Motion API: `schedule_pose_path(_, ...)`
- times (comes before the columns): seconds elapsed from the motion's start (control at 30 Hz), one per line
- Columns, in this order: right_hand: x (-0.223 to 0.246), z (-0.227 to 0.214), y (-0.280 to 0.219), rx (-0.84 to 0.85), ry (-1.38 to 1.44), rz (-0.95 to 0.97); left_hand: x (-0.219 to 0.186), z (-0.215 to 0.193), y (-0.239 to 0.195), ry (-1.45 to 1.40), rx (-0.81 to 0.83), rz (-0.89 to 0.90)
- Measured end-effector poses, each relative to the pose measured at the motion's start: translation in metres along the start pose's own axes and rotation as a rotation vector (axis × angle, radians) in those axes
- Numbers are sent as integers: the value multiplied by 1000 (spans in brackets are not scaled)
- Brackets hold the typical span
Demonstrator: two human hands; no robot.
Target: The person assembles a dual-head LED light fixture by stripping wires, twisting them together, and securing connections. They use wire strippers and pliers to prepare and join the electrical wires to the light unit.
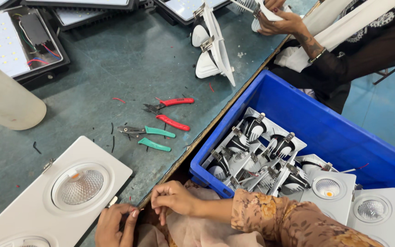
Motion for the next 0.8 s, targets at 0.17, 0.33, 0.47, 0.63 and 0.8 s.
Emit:
schedule_pose_path(0.17,15,-16,6,-122,-88,-119,-15,-6,3,-9,11,59)
schedule_pose_path(0.33,13,-19,9,-113,-152,-144,-37,-15,3,-7,-53,83)
schedule_pose_path(0.47,18,-20,11,-82,-167,-186,-47,-18,8,-16,-66,33)
schedule_pose_path(0.63,32,-1,2,-121,-377,-318,-46,-17,7,-74,-64,-126)
schedule_pose_path(0.8,53,28,-15,-70,-780,-565,-42,-19,6,-105,-48,-53)
Point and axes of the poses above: each hand's wrist, its own y-axis towards the middle knuckle, its own z-axis out of the palm, x = y × z, the point moved 3 cm from there along y, towards the middle knuckle, and after that the axes turned 3 degrees about -x, right-handed, at the moved point
